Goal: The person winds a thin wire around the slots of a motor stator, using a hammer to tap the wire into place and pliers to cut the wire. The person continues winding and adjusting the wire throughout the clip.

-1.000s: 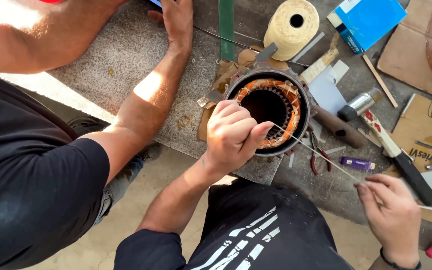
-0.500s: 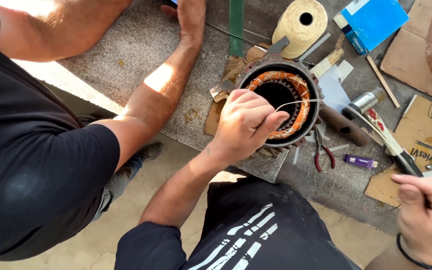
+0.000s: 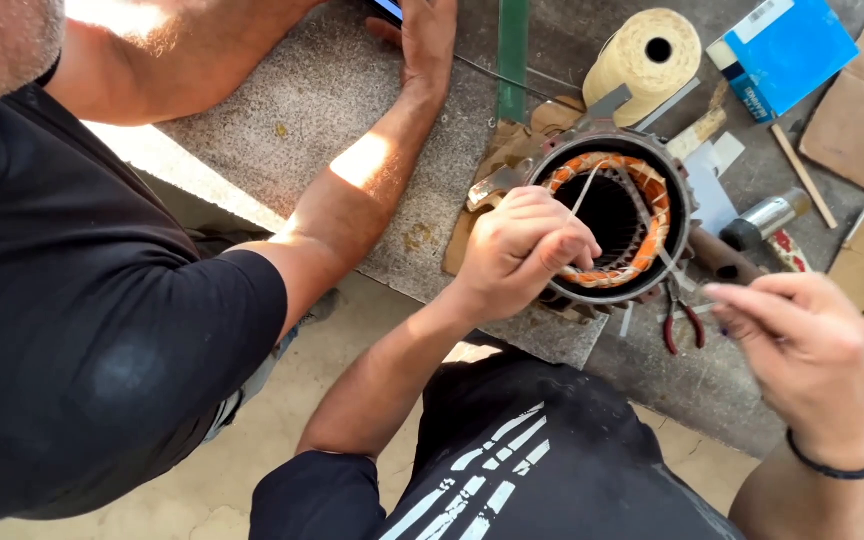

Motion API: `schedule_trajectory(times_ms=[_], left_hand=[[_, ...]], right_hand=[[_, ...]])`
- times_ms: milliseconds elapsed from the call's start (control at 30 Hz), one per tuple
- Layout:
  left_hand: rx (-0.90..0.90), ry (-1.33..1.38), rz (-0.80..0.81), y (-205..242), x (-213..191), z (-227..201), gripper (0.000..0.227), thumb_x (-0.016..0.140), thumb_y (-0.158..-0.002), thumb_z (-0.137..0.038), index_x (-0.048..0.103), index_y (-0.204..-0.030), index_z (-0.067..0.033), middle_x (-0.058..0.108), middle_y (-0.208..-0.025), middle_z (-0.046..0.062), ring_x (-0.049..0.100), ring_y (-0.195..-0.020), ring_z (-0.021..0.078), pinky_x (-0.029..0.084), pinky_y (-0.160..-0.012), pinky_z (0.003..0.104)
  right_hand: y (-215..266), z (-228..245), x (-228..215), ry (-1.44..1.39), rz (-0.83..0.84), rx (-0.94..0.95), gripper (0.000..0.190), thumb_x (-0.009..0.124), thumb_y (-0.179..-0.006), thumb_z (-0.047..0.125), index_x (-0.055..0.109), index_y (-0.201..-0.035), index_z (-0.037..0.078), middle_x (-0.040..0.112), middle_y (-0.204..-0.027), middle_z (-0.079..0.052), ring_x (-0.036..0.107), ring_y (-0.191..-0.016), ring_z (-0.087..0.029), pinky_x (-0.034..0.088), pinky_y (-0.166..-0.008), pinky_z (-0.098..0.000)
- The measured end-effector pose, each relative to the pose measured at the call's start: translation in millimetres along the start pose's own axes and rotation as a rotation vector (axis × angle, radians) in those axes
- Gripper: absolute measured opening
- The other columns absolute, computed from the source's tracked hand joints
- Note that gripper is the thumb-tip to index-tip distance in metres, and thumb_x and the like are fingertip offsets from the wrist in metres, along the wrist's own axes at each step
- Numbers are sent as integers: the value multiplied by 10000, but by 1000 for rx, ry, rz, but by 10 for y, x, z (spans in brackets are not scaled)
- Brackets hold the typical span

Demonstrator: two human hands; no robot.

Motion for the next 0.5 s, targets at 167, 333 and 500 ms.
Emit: schedule_trajectory(times_ms=[167,333,500], left_hand=[[31,-40,189,110,-152,10,471,351,-1128,-305,714,-893,-118,754,-998,-12,719,-949,180,444,-996,389],[77,41,304,158,-301,128,494,336,-1137,-314,747,-957,-108,755,-1127,5,709,-1045,235,457,-1070,422],[157,-59,361,134,-291,173,351,489,-1082,-254,700,-879,-60,756,-1036,15,688,-942,231,418,-1076,444]], right_hand=[[223,-739,232,132,-126,17,116,785,-1164,4,813,-1236,-83,705,-1084,-239,614,-1011,-332,492,-907,-409],[745,-1590,533,4,-311,332,100,667,-1395,-28,665,-1408,-127,671,-1281,-246,619,-1131,-320,489,-1024,-400],[944,-1509,577,-21,-525,423,124,658,-1357,23,639,-1382,-97,641,-1255,-225,606,-1132,-309,477,-1045,-400]])
Point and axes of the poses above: each hand's wrist, its own y-axis away from the middle knuckle, its own x-axis out of the palm, z = x × y, the point moved 1 cm from there along -y, towards the middle knuckle
